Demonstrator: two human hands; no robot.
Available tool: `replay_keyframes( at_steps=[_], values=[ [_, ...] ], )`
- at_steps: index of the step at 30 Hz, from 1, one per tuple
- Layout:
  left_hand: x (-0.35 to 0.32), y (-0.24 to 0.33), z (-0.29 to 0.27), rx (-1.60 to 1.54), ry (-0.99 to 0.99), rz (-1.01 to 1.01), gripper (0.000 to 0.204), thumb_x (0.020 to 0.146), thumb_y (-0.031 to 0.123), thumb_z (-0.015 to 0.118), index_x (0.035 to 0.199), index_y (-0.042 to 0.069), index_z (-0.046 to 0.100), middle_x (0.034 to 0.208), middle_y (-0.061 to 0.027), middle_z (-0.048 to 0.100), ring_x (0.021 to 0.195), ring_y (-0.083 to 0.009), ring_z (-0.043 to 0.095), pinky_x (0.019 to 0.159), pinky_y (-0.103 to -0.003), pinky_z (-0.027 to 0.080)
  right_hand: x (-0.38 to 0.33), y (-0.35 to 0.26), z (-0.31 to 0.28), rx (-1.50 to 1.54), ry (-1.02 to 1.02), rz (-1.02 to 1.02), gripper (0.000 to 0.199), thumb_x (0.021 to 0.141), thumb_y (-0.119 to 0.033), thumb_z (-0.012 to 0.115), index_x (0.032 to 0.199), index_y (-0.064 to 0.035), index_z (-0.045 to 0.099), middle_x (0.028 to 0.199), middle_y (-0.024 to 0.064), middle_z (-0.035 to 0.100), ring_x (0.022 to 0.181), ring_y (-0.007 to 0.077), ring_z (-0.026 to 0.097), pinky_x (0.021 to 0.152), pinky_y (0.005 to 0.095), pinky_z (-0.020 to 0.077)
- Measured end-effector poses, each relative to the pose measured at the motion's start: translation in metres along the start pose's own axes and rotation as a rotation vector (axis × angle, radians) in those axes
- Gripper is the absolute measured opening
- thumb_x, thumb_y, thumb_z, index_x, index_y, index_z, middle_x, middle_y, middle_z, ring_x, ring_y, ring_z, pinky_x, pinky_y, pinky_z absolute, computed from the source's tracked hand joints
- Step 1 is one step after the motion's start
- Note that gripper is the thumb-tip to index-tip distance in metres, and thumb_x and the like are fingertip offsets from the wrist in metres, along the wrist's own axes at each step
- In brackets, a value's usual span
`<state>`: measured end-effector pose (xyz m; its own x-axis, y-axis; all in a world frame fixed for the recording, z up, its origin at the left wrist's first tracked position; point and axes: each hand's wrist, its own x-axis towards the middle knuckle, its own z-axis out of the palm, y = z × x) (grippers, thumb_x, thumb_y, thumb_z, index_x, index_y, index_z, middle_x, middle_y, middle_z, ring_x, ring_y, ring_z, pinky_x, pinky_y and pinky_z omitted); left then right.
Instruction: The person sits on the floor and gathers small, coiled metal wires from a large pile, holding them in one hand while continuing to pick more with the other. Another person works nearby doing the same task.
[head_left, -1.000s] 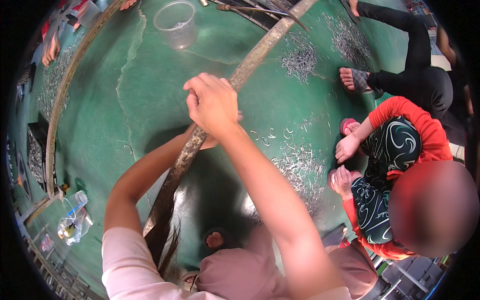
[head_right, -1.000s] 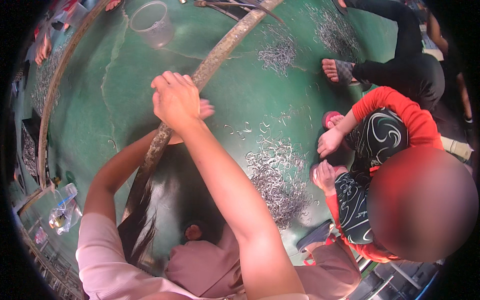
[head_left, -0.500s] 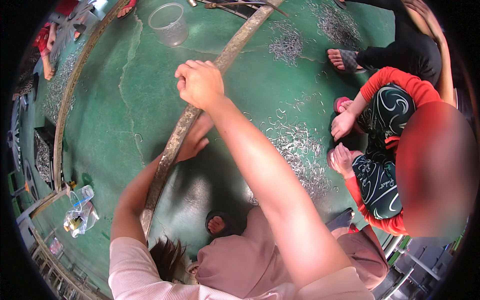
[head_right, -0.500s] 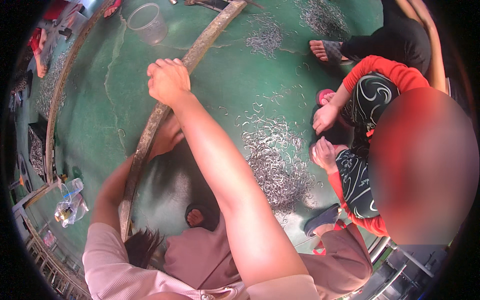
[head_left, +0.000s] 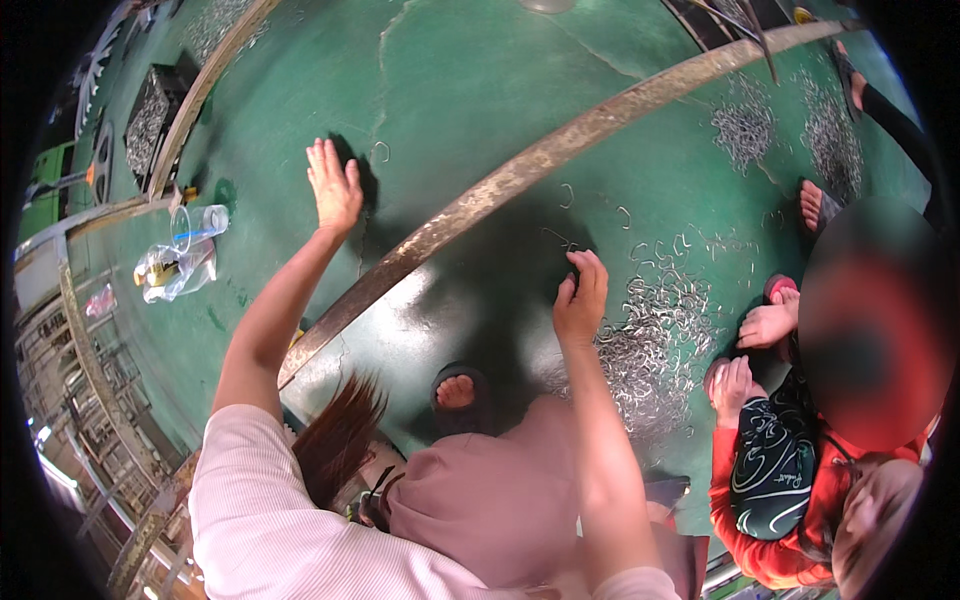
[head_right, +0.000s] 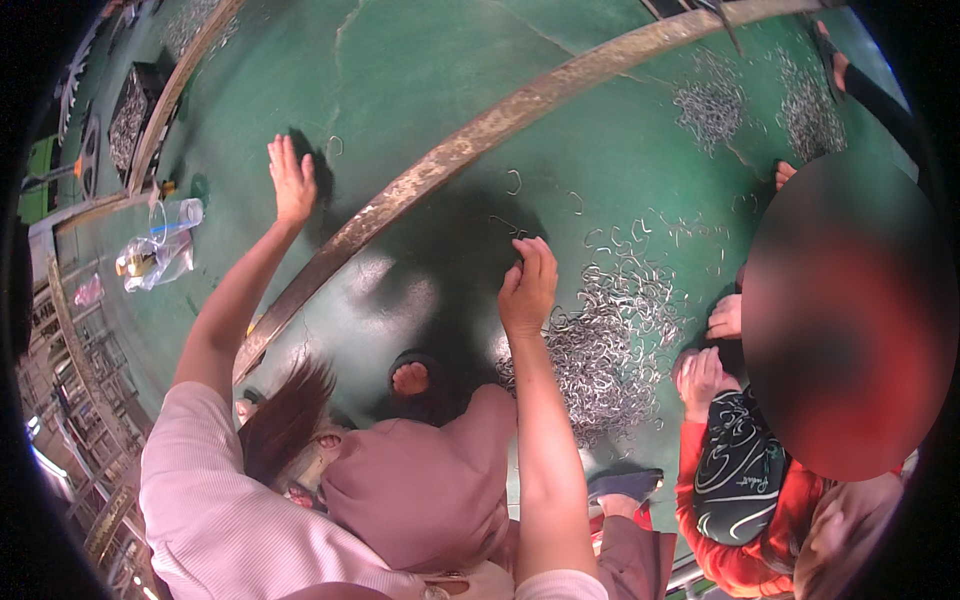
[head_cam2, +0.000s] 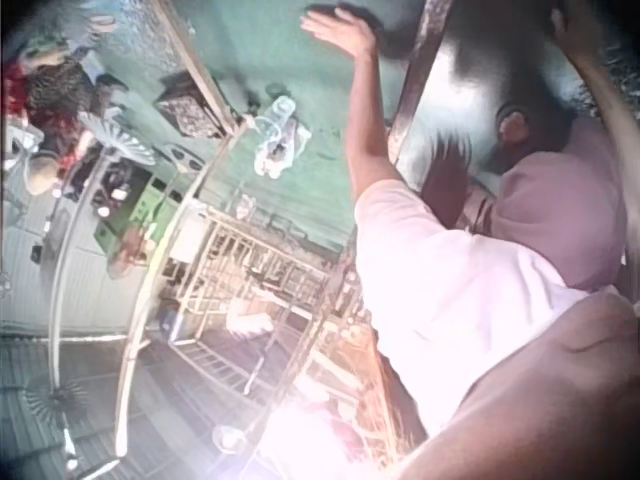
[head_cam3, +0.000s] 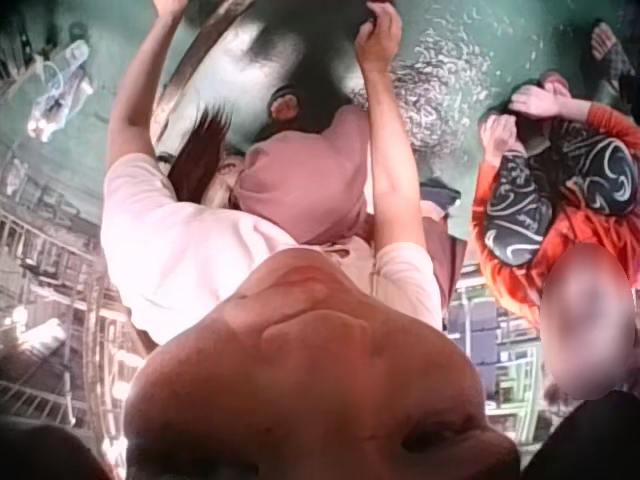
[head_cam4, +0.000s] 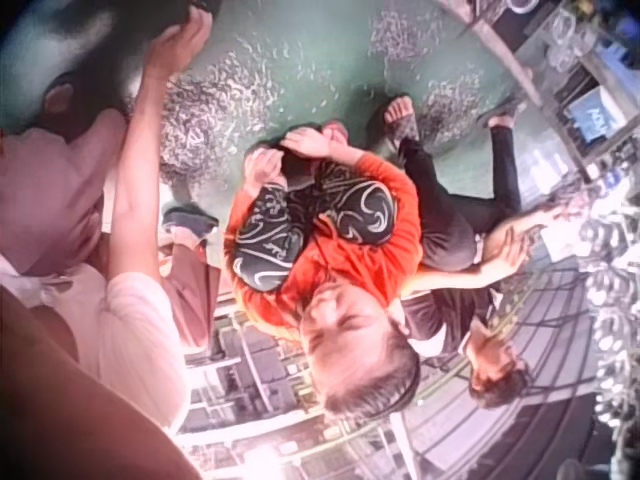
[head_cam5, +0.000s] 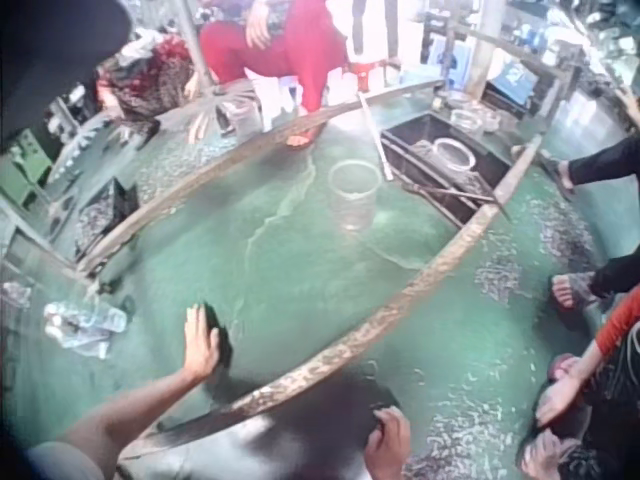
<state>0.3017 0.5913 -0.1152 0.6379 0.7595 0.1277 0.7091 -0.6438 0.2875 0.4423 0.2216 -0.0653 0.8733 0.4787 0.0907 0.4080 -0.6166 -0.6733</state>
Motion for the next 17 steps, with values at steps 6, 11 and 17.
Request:
replay_keyframes(
  at_steps=[6,11,17],
  values=[
    [-0.023,0.068,0.000,0.215,-0.314,0.692,0.058,0.092,0.028,0.044,0.142,0.007,0.023,0.150,-0.0109,0.015,0.139,-0.0288,0.010,0.110,-0.051,0.009,0.012,-0.010,-0.001,-0.056,-0.064,-0.093,0.043,0.068,0.003,0.056,0.109,-0.0105,0.055,0.117,0.0089,0.051,0.117,0.0292,0.046,0.097,0.0432,0.0355],
    [-0.020,0.087,-0.013,-0.130,-0.335,0.609,0.049,0.091,0.018,0.048,0.137,0.010,0.035,0.142,-0.0123,0.034,0.135,-0.0266,0.026,0.110,-0.045,0.017,0.036,-0.043,0.026,-0.094,-0.216,-0.294,0.045,0.069,-0.001,0.058,0.113,-0.0109,0.053,0.124,0.0100,0.048,0.125,0.0297,0.039,0.105,0.0498,0.0262],
    [-0.002,0.132,-0.122,-0.901,-0.323,0.160,0.036,0.095,0.017,0.042,0.130,0.009,0.046,0.133,-0.0142,0.046,0.124,-0.0240,0.043,0.103,-0.039,0.032,0.050,-0.064,0.105,-0.329,-0.376,-0.586,0.057,0.078,-0.027,0.063,0.130,-0.0125,0.044,0.134,0.0061,0.042,0.132,0.0244,0.030,0.110,0.0527,0.0114]
  ],
)
